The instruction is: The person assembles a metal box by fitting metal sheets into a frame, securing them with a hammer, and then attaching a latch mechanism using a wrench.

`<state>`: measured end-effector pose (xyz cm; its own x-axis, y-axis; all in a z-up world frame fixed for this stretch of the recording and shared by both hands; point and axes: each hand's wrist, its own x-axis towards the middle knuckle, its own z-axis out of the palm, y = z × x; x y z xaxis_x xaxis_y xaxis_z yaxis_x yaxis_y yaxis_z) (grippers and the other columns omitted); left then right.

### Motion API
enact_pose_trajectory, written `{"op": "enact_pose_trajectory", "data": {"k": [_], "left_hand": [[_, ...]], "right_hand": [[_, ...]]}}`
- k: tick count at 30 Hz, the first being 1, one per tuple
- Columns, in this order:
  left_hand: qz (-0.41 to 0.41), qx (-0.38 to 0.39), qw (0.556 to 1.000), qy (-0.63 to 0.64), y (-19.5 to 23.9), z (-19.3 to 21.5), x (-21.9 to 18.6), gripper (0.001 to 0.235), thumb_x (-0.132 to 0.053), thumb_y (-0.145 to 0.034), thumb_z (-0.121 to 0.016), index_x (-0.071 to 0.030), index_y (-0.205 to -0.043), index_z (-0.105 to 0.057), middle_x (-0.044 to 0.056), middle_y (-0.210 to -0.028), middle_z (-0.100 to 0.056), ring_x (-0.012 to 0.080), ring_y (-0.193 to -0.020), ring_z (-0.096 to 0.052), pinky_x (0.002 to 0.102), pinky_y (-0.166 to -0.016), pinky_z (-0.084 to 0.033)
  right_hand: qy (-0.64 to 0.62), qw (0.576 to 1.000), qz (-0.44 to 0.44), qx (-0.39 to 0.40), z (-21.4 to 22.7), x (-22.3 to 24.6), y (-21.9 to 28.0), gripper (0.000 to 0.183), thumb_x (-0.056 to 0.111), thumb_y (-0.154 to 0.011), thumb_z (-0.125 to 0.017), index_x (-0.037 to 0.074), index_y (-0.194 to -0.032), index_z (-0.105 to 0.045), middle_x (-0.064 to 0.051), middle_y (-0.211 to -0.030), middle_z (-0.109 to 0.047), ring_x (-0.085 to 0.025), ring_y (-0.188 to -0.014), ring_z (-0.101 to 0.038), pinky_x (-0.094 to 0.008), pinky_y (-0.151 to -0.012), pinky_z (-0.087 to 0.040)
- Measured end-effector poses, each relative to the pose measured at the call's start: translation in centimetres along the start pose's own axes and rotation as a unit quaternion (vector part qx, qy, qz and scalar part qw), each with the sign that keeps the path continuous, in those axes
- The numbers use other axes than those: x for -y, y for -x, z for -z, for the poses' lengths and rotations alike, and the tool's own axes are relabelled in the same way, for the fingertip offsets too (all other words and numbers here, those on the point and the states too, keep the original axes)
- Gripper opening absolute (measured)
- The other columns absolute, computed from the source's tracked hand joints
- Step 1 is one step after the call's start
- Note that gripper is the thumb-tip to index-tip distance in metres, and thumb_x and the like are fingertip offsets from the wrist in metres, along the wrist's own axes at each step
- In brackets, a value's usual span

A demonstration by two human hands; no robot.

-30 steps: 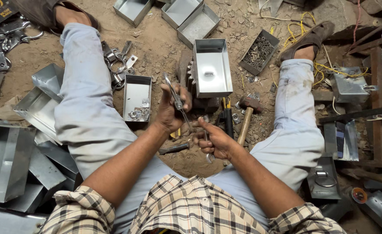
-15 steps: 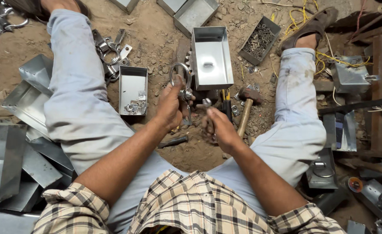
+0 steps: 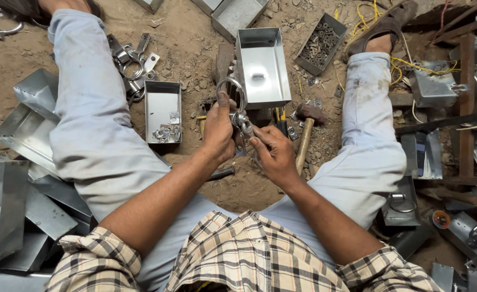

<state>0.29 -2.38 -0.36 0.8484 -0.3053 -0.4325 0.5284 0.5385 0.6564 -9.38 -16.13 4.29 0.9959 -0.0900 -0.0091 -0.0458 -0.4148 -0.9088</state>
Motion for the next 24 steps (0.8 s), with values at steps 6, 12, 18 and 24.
{"op": "enact_pose_trajectory", "data": {"k": [6,12,18,24], "left_hand": [[-0.013,0.023,0.999,0.029,0.2,0.2,0.0,0.06,-0.067,-0.088,-0.058,-0.008,-0.095,-0.048,0.008,-0.081,-0.061,0.014,-0.062,-0.065,0.029,-0.053,-0.059],[-0.045,0.007,0.996,0.079,1.0,-0.7,-0.9,0.057,-0.065,-0.088,-0.06,-0.01,-0.09,-0.047,0.003,-0.076,-0.056,0.013,-0.056,-0.062,0.03,-0.047,-0.056],[-0.032,-0.017,0.993,0.113,0.9,0.2,-1.0,0.067,-0.08,-0.081,-0.056,-0.014,-0.073,-0.043,-0.001,-0.068,-0.05,0.0096,-0.056,-0.058,0.033,-0.052,-0.061],[-0.126,-0.032,0.984,0.121,0.2,0.3,-0.5,0.07,-0.082,-0.08,-0.061,-0.02,-0.062,-0.035,-0.004,-0.066,-0.046,0.0078,-0.058,-0.049,0.032,-0.056,-0.055]], "right_hand": [[0.033,0.997,0.055,-0.033,-0.8,0.3,0.3,0.027,0.014,-0.102,-0.067,0.004,-0.127,-0.073,-0.003,-0.095,-0.067,-0.006,-0.068,-0.061,-0.024,-0.054,-0.048],[-0.064,0.997,-0.024,-0.036,-1.7,0.9,0.5,0.029,0.014,-0.101,-0.066,0.001,-0.126,-0.071,-0.003,-0.095,-0.064,-0.004,-0.06,-0.06,-0.02,-0.048,-0.051],[-0.148,0.986,-0.076,-0.018,-2.3,1.3,0.8,0.035,0.016,-0.102,-0.065,-0.002,-0.131,-0.067,-0.003,-0.097,-0.059,-0.004,-0.066,-0.061,-0.019,-0.05,-0.053],[-0.211,0.973,-0.096,-0.019,-3.4,2.6,0.8,0.038,0.017,-0.102,-0.062,-0.004,-0.134,-0.064,-0.004,-0.097,-0.057,-0.005,-0.066,-0.061,-0.019,-0.051,-0.053]]}}
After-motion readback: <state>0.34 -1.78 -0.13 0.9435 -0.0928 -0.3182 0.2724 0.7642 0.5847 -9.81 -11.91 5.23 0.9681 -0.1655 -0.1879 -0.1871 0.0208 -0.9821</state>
